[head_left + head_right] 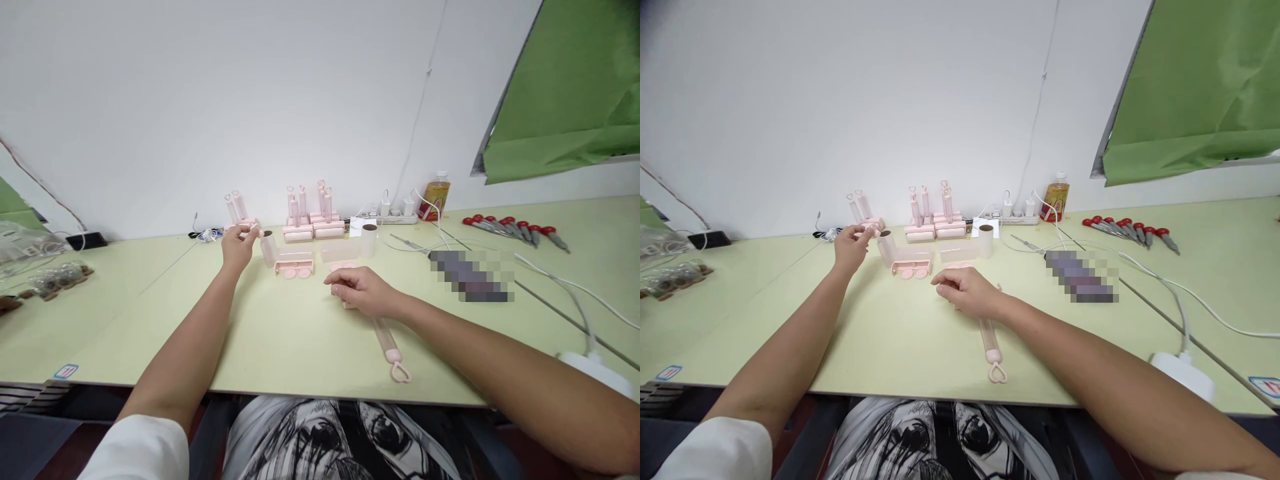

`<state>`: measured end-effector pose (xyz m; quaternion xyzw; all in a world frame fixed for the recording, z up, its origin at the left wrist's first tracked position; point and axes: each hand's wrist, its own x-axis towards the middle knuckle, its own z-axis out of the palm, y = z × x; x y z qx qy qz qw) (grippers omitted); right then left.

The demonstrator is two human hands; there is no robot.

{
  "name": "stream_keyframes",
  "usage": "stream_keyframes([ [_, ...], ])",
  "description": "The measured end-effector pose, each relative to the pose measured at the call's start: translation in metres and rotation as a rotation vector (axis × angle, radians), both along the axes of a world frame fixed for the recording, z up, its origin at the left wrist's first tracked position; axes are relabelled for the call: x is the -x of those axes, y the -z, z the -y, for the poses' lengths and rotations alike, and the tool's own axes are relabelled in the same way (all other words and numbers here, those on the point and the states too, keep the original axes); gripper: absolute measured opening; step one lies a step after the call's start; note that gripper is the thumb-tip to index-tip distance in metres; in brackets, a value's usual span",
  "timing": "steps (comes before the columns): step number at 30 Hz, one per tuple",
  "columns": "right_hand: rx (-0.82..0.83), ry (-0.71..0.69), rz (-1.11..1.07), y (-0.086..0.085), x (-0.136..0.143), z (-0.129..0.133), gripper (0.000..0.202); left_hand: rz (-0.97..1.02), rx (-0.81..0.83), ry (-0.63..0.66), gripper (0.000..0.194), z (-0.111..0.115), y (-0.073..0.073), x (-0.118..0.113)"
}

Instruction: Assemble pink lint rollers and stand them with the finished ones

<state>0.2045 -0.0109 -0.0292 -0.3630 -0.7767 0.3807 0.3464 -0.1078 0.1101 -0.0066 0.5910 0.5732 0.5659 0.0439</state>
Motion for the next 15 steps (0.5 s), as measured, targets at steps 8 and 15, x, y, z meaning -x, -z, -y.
stream_keyframes([
  [8, -0.007, 0.003, -0.002, 0.0, 0.0, -0.001, 0.025, -0.087, 0.104, -0.013, 0.03, 0.005, -0.001, -0.006],
  [15, -0.16, 0.052, 0.079, -0.01, -0.005, -0.001, 0.025, -0.1, 0.078, -0.003, 0.027, 0.008, 0.0, -0.005],
])
